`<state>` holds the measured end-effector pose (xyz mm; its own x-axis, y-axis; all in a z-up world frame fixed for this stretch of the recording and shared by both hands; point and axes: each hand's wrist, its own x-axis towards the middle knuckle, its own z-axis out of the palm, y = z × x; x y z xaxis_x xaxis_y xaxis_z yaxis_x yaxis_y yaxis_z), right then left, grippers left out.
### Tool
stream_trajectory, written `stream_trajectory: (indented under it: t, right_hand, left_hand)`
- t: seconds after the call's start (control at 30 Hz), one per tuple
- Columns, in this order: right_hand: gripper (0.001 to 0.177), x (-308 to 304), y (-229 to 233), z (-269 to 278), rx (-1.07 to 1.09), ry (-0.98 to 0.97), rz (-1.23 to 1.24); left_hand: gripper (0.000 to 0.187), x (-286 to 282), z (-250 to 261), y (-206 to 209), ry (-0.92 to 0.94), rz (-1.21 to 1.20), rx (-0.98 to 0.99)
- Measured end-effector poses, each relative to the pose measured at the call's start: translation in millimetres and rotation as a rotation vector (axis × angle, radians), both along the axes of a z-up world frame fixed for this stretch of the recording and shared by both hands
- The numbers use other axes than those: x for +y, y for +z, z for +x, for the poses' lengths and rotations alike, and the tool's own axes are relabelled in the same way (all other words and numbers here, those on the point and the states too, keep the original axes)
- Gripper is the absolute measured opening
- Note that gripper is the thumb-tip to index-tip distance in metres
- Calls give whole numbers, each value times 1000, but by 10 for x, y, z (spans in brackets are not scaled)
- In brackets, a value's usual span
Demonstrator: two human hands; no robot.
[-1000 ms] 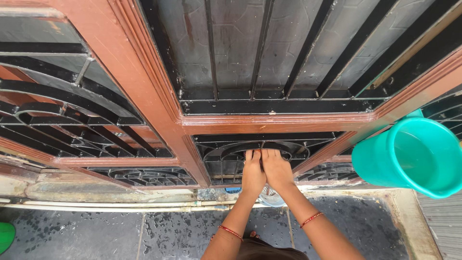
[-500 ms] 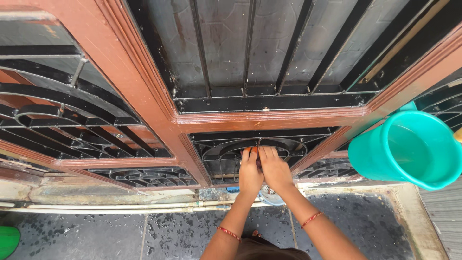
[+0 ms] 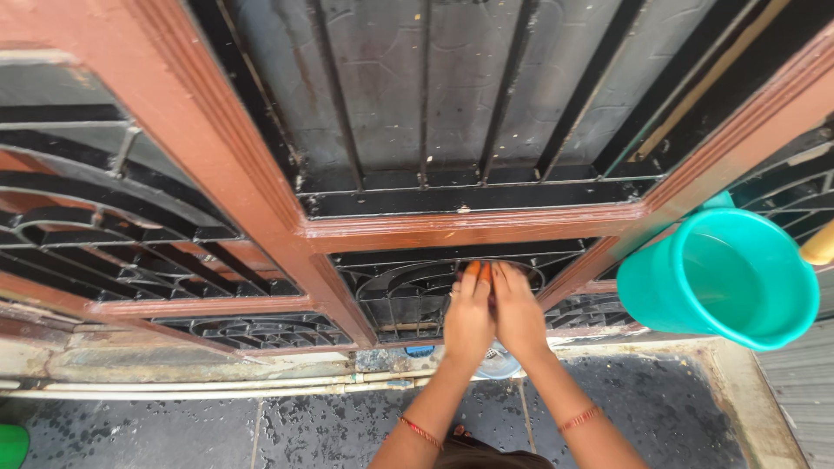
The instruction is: The person wipes the metal grill and wooden frame of a door using a cloth. They repeatedly dip the cloth into a bucket of water and continue scrubbing the surface.
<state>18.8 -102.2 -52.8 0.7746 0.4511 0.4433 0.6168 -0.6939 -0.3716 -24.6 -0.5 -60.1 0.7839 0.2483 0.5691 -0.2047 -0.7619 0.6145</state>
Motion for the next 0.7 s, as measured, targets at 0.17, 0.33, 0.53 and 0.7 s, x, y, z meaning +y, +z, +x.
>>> stream_trajectory:
  t: [0.17,0.33,0.53,0.7]
  right_hand:
    - [54,-21,-201,162,169,-112,41]
    - [57,-112,-667,203,116,-184,-74]
    - [60,17,-784,81,234,-259,292]
    - [61,251,-482,-227,103,-147,436]
  left_hand:
    - [46,-26,179,-69,-68,126,94]
    - [47,-187,248,-125,-64,465,135]
    - [35,-36,187,-260,-119,368,42]
    - [36,76,-31,-345,-41,42,-113]
